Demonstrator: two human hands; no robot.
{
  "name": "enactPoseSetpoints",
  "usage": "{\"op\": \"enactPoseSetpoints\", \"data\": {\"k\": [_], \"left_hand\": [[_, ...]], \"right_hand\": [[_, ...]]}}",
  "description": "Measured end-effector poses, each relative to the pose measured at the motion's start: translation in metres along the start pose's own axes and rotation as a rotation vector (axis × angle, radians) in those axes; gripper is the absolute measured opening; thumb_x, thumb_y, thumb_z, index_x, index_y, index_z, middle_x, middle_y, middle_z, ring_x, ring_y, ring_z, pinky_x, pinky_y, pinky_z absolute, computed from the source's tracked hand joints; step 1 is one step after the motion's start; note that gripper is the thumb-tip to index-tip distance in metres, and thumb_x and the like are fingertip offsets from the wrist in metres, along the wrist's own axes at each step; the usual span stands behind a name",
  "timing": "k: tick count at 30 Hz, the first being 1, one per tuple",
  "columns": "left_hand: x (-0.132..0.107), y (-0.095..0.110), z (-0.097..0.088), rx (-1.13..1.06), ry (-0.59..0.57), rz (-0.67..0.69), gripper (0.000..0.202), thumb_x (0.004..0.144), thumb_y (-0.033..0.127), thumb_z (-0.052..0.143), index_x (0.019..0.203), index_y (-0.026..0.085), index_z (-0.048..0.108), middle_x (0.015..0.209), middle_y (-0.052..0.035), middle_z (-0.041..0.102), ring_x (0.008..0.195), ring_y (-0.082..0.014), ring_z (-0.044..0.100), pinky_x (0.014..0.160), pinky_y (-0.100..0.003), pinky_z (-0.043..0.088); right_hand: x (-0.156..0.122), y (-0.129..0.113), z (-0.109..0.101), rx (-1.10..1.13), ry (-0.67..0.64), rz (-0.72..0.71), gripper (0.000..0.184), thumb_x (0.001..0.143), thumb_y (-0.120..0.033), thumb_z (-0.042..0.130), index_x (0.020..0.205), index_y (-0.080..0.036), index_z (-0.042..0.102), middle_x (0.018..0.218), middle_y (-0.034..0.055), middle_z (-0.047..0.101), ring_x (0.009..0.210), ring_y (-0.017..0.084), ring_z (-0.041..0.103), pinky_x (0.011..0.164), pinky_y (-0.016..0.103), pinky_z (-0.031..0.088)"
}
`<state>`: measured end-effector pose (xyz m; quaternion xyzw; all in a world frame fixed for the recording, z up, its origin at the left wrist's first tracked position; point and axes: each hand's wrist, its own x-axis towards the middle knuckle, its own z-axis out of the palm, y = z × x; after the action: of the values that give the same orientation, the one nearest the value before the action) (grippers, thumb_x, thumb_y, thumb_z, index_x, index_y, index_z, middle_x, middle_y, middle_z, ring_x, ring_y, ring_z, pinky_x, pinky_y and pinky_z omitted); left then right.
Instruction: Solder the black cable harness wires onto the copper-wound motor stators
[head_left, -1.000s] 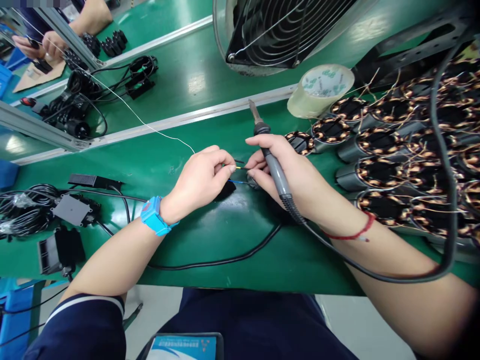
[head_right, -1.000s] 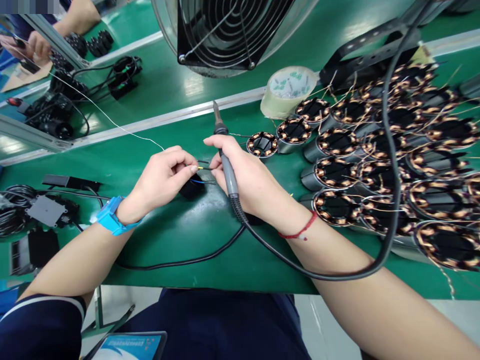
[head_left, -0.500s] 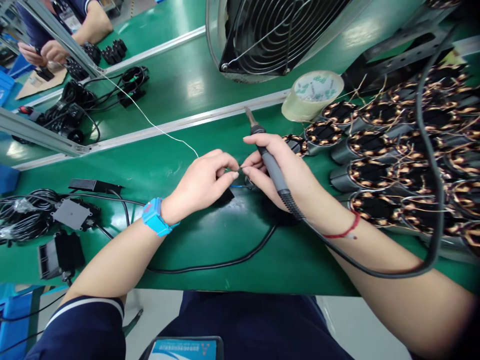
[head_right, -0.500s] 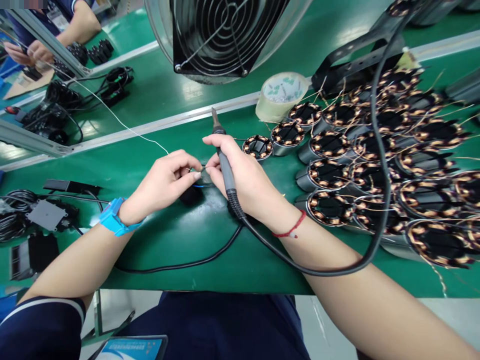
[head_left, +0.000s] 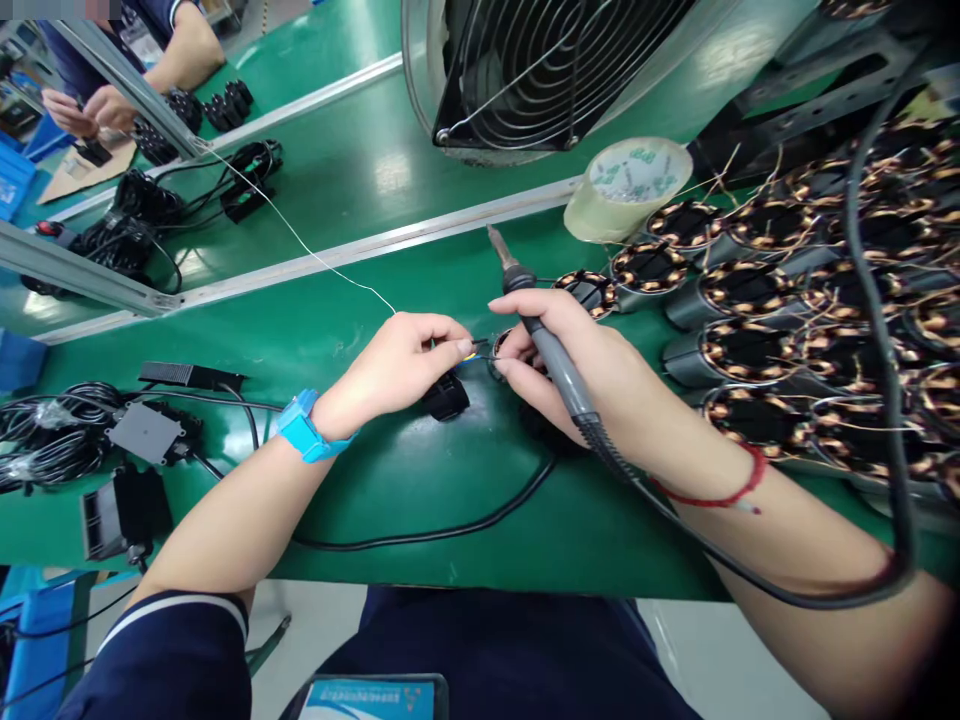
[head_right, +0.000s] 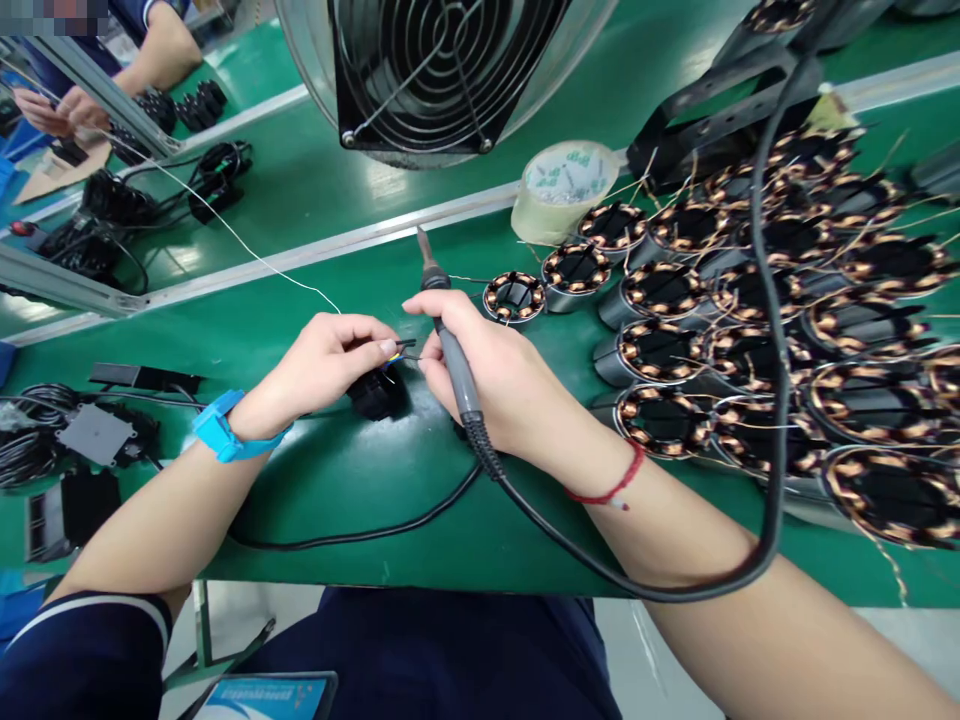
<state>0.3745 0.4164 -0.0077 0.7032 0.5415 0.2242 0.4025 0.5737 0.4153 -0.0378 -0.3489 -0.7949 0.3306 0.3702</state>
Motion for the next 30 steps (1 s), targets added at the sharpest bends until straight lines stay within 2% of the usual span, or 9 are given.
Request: {"op": "enactPoseSetpoints", "data": {"k": [5, 10, 14, 17, 22, 27, 30], "left_hand": [[-0.009, 0.008, 0.003, 0.084, -0.058, 0.05, 0.024, 0.09, 0.028, 0.049, 0.083, 0.015, 0.069, 0.077, -0.0006, 0.068, 0.068, -0.0122, 0.057, 0.063, -0.024, 0.04], [-0.008, 0.012, 0.007, 0.107, -0.054, 0.041, 0.022, 0.088, 0.029, 0.052, 0.077, 0.015, 0.065, 0.07, 0.0005, 0.065, 0.064, -0.0114, 0.054, 0.06, -0.023, 0.038], [-0.005, 0.007, 0.005, 0.056, -0.055, -0.003, 0.021, 0.086, 0.03, 0.054, 0.076, 0.015, 0.063, 0.067, 0.0019, 0.059, 0.06, -0.0096, 0.047, 0.056, -0.022, 0.035], [-0.005, 0.002, 0.002, -0.026, -0.076, -0.029, 0.019, 0.085, 0.031, 0.055, 0.078, 0.015, 0.063, 0.068, 0.0019, 0.058, 0.06, -0.0094, 0.047, 0.056, -0.022, 0.036], [-0.005, 0.001, 0.002, -0.064, -0.092, -0.031, 0.026, 0.088, 0.033, 0.052, 0.074, 0.014, 0.063, 0.07, -0.0005, 0.062, 0.064, -0.0106, 0.052, 0.06, -0.023, 0.039], [0.002, 0.004, 0.007, -0.082, -0.137, -0.059, 0.021, 0.082, 0.028, 0.059, 0.067, 0.014, 0.063, 0.065, 0.0002, 0.062, 0.06, -0.0099, 0.05, 0.057, -0.023, 0.038], [0.008, 0.003, 0.009, 0.007, -0.068, -0.048, 0.022, 0.082, 0.028, 0.057, 0.065, 0.014, 0.061, 0.062, 0.0013, 0.06, 0.058, -0.0098, 0.048, 0.056, -0.023, 0.035]], "right_hand": [[0.003, -0.007, 0.004, -0.076, 0.043, 0.033, 0.037, 0.087, -0.018, 0.05, 0.123, -0.023, 0.044, 0.082, -0.0006, 0.063, 0.074, 0.019, 0.064, 0.069, 0.03, 0.05], [0.001, -0.007, 0.007, -0.131, 0.089, 0.066, 0.041, 0.087, -0.017, 0.05, 0.126, -0.027, 0.044, 0.082, -0.001, 0.063, 0.072, 0.02, 0.064, 0.067, 0.031, 0.05], [0.001, -0.003, 0.002, -0.126, 0.052, -0.017, 0.045, 0.086, -0.019, 0.051, 0.13, -0.025, 0.041, 0.094, 0.0035, 0.061, 0.084, 0.023, 0.063, 0.077, 0.037, 0.053], [0.003, 0.001, 0.001, -0.213, 0.048, -0.089, 0.044, 0.086, -0.019, 0.051, 0.129, -0.022, 0.043, 0.106, 0.0081, 0.061, 0.097, 0.028, 0.06, 0.085, 0.044, 0.051], [0.008, 0.004, 0.005, -0.3, 0.046, -0.148, 0.036, 0.086, -0.015, 0.05, 0.122, -0.02, 0.049, 0.092, 0.0056, 0.065, 0.089, 0.028, 0.062, 0.079, 0.042, 0.05], [0.009, 0.002, 0.01, -0.314, 0.09, -0.05, 0.036, 0.087, -0.015, 0.049, 0.122, -0.023, 0.049, 0.088, 0.0023, 0.066, 0.085, 0.025, 0.064, 0.077, 0.038, 0.05], [0.011, 0.0, 0.01, -0.337, 0.117, -0.039, 0.038, 0.087, -0.014, 0.048, 0.123, -0.024, 0.049, 0.092, 0.0042, 0.066, 0.087, 0.026, 0.063, 0.076, 0.039, 0.052]]}}
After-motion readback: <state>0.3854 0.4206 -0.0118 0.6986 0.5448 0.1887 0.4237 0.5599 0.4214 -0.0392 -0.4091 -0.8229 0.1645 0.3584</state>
